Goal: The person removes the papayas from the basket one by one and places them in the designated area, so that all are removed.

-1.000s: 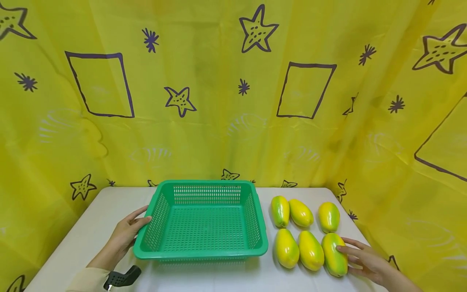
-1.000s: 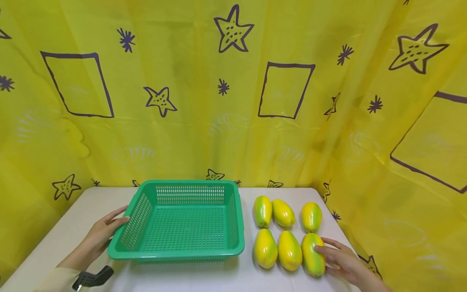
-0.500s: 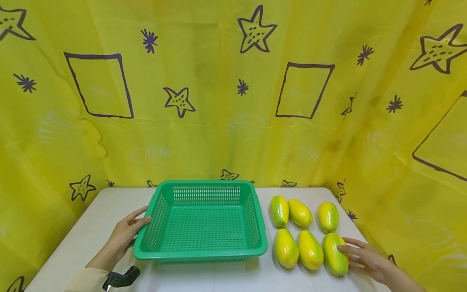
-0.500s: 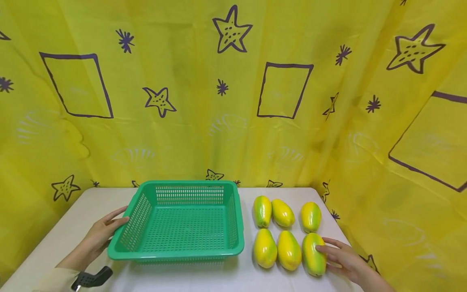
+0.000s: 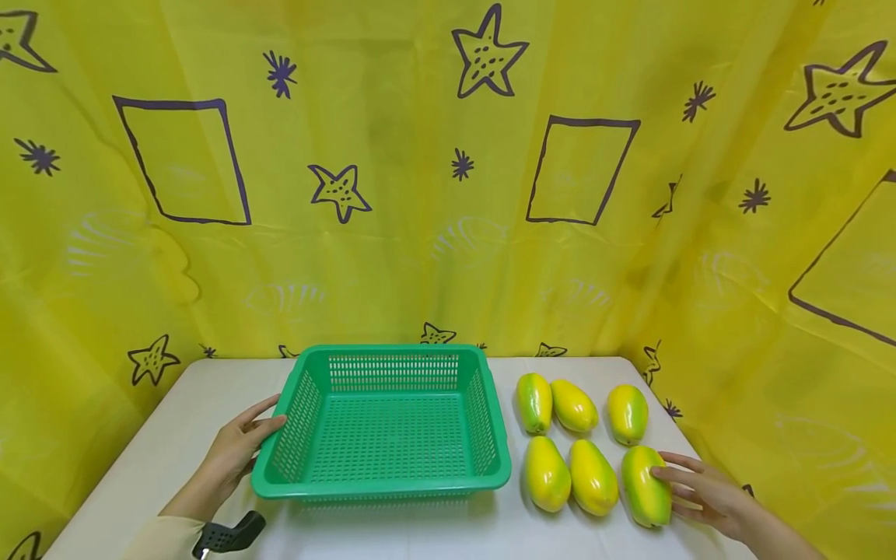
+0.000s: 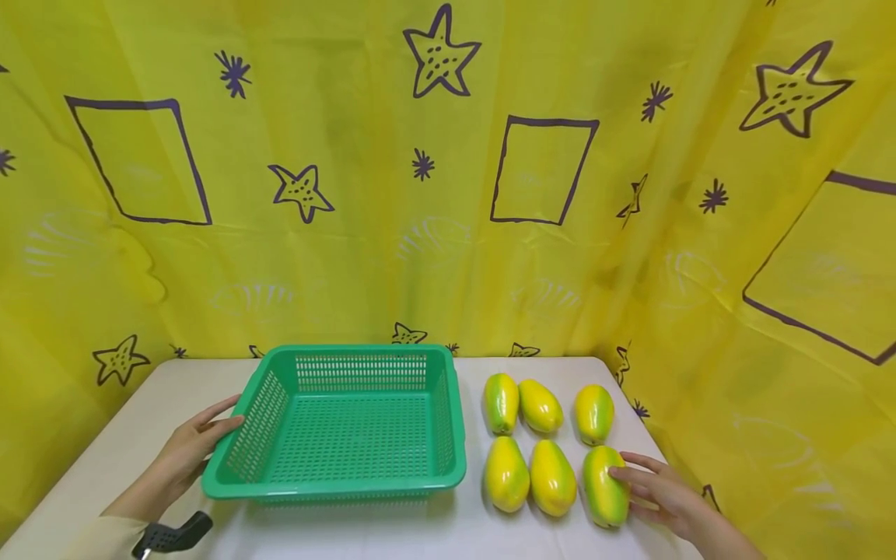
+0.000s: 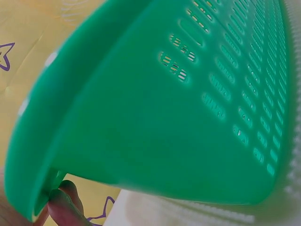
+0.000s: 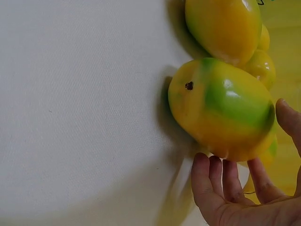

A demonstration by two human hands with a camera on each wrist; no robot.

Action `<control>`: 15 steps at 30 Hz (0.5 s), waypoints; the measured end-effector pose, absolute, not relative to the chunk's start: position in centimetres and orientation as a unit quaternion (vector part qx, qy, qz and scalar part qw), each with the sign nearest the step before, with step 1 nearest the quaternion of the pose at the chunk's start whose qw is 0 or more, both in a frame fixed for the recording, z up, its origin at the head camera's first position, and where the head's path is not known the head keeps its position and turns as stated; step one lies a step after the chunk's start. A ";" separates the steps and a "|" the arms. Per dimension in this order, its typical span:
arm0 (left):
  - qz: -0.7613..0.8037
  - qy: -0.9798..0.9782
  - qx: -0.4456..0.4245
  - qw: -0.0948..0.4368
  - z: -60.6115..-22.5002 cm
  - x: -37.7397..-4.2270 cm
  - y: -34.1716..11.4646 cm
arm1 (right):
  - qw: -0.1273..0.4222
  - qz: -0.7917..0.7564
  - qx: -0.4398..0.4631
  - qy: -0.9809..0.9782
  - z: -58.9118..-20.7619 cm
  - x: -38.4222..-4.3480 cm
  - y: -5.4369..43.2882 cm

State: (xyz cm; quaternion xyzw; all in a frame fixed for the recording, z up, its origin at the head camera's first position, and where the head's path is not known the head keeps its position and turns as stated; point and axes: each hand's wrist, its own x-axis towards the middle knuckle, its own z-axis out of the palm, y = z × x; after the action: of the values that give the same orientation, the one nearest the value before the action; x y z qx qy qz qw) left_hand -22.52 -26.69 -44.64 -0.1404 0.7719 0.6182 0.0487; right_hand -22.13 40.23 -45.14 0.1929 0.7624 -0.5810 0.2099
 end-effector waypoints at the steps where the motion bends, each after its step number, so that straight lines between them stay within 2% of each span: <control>1: 0.619 0.771 -0.140 0.048 -44.6 -22.5 -26.7 | 0.208 -0.582 0.193 0.762 -45.1 -22.2 40.3; 9: 0.580 0.801 -0.140 0.039 -44.4 -22.0 -26.8 | 0.198 -0.576 0.129 0.782 -43.8 -22.7 41.2; 15: 0.451 0.887 -0.102 -0.011 -43.0 -21.4 -27.1 | 0.149 -0.517 0.084 0.839 -41.7 -23.1 39.2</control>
State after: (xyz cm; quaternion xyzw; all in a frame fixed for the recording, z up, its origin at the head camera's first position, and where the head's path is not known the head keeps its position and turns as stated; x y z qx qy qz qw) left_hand -21.43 -27.11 -43.03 -0.1020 0.8867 0.4508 -0.0109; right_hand -23.11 39.23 -41.66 0.0844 0.8386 -0.5171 0.1488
